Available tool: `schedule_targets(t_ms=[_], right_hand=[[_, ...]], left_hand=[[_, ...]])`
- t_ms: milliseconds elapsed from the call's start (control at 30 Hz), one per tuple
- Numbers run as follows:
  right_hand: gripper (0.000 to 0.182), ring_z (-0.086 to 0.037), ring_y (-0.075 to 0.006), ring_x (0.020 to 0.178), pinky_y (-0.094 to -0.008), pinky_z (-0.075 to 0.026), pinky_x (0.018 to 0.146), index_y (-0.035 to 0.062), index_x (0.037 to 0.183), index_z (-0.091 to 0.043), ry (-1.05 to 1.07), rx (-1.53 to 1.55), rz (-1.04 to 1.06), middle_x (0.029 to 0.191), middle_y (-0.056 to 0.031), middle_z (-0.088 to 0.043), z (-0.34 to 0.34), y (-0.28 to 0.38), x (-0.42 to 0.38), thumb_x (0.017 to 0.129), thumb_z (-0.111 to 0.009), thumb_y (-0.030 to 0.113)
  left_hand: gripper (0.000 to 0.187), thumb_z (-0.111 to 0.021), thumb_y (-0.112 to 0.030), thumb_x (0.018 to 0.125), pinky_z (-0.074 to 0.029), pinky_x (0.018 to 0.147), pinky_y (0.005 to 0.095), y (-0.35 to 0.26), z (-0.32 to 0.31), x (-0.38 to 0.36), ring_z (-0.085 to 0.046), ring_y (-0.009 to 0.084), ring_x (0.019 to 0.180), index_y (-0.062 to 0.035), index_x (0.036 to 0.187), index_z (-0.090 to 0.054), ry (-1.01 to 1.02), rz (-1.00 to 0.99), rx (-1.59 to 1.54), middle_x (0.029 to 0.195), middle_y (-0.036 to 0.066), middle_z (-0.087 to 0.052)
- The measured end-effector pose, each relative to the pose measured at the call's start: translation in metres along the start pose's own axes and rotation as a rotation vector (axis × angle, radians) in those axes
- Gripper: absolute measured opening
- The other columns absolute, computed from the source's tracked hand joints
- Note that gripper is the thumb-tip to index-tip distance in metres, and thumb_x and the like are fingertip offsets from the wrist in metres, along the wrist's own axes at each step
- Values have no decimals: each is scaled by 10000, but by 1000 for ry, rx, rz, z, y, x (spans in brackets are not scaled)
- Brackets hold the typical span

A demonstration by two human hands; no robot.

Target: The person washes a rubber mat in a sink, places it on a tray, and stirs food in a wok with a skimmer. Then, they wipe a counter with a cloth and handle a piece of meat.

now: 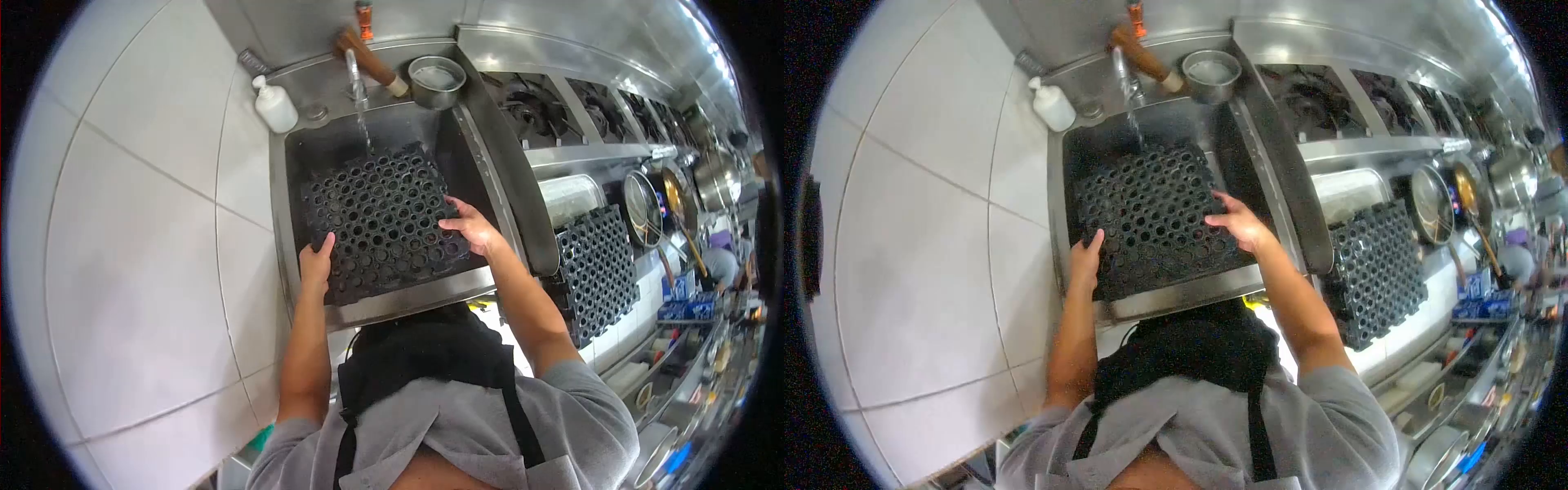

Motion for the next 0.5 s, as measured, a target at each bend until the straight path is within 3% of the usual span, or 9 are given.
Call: schedule_targets(t_ms=[100,133,167,233,300,333,400,433,500], right_hand=[[744,-635,-200,1066,-340,-514,949,45,1524,-365,-80,-57,181,1232,-102,-632,-8,37,-29,859,-695,0],[725,-632,-167,985,-307,-513,884,53,1517,-389,-152,-143,232,1166,-82,-644,-16,65,-55,863,-701,16],[761,-617,-219,1054,-346,-496,938,54,1508,-402,-170,-61,255,1243,-131,-634,-11,77,-70,830,-747,39],[748,-636,-171,1007,-301,-510,907,60,1504,-405,-192,3,435,1172,-86,-660,8,97,-111,836,-740,20],[744,-635,-175,1028,-311,-510,924,70,1497,-418,-388,100,496,1179,-82,-659,7,121,-174,830,-739,5],[743,-636,-178,1033,-315,-511,928,75,1494,-426,-483,113,588,1186,-83,-660,21,120,-197,825,-743,5],[707,-634,-182,1048,-323,-507,944,82,1483,-444,-735,109,681,1193,-74,-663,34,122,-255,842,-738,33],[642,-631,-175,1062,-317,-507,943,77,1478,-449,-929,103,652,1184,-72,-666,45,113,-282,900,-725,119],[597,-617,-142,1054,-287,-505,923,78,1479,-450,-1098,87,738,1173,-85,-668,83,83,-331,962,-695,249]], left_hand=[[761,-781,-475,849,-488,929,403,-13,-2,26,-609,282,1098,142,1244,-577,110,-202,10,1208,226,-646],[784,-768,-499,850,-493,930,424,-45,-12,13,-612,286,1092,151,1242,-571,1,-142,106,1184,236,-649],[721,-771,-431,870,-505,923,415,-64,-19,21,-614,268,1098,150,1246,-567,131,-243,-18,1185,223,-652],[437,-745,-201,916,-514,913,348,-123,-52,-2,-637,211,1059,66,1231,-603,393,-319,-217,1224,141,-651],[413,-751,-175,900,-519,921,356,-180,-95,-42,-656,200,998,16,1235,-606,537,-552,-218,1185,107,-670],[413,-751,-175,900,-519,921,356,-198,-119,-56,-656,200,998,16,1235,-606,584,-557,-212,1185,107,-670],[442,-791,-51,843,-496,934,324,-228,-175,-86,-645,179,1024,20,1234,-598,863,-621,-147,1153,102,-676],[463,-827,-34,799,-505,915,320,-240,-207,-106,-648,169,999,24,1201,-606,948,-690,-139,1133,88,-680],[441,-848,-62,782,-525,877,315,-241,-280,-145,-669,162,948,22,1153,-624,1119,-675,-42,1103,86,-704]])
Point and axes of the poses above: each hand's wrist, its own x-axis towards the middle knuckle, its own z-axis out of the back of the hand, y = z × x, the point moved 2 cm from there along x, towards the middle knuckle
